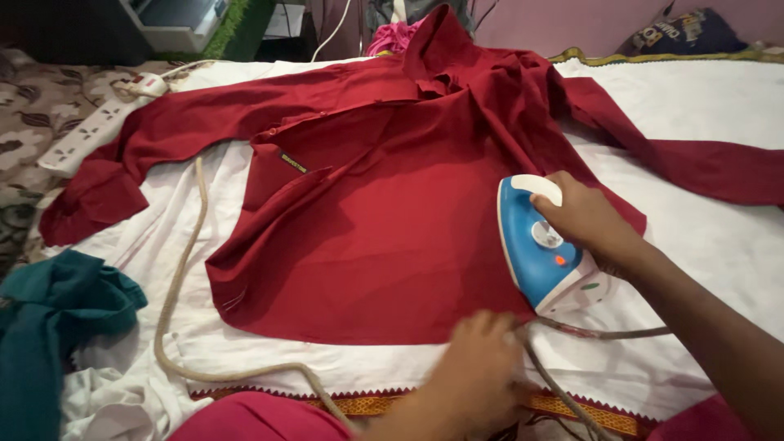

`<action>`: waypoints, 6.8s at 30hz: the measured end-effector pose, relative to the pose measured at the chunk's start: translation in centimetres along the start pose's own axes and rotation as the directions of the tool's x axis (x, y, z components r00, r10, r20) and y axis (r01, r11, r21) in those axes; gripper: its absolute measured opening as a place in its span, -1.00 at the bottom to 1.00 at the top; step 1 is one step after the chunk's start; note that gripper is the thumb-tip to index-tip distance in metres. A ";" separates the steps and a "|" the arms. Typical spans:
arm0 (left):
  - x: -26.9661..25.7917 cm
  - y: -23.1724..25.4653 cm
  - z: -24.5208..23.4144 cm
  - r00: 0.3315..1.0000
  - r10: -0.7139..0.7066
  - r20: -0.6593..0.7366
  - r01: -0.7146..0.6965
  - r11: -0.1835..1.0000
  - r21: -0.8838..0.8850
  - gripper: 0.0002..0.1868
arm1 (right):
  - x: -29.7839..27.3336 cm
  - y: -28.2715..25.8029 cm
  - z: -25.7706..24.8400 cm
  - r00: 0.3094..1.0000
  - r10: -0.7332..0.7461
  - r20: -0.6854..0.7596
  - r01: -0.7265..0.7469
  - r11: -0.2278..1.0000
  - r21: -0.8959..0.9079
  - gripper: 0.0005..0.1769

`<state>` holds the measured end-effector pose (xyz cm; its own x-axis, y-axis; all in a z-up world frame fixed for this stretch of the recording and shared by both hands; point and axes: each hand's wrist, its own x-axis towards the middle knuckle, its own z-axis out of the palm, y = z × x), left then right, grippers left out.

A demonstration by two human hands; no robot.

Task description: The person irons a red long-sleeved shirt by hand, smoothing the fabric and pressing the iron across the front, back, and sleeves while the shirt is laid out on a white surface.

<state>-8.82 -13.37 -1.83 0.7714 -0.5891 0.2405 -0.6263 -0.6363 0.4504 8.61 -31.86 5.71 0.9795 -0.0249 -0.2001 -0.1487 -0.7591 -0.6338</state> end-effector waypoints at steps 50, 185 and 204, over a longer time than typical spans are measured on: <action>35.5 -16.0 6.8 0.656 -0.674 0.340 0.451 -0.012 -0.892 -0.56 | -6.7 3.6 0.9 0.970 0.242 0.007 -0.240 0.965 -0.106 -0.35; 5.9 -2.6 7.7 0.953 0.257 -0.163 -0.275 0.956 -0.098 -0.46 | 1.7 9.5 -7.5 0.941 0.101 -0.323 -0.052 0.986 0.158 -0.43; 2.7 -9.5 -1.1 0.930 -0.280 -0.240 0.330 0.921 0.207 -0.24 | -3.0 1.5 -0.8 0.981 0.193 -0.004 -0.190 0.973 0.132 -0.44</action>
<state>-0.64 -8.41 -4.51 0.9193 -0.2504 0.3038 -0.3452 -0.8836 0.3164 5.56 -33.45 5.91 0.9330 -0.1729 -0.3158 -0.3492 -0.6475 -0.6774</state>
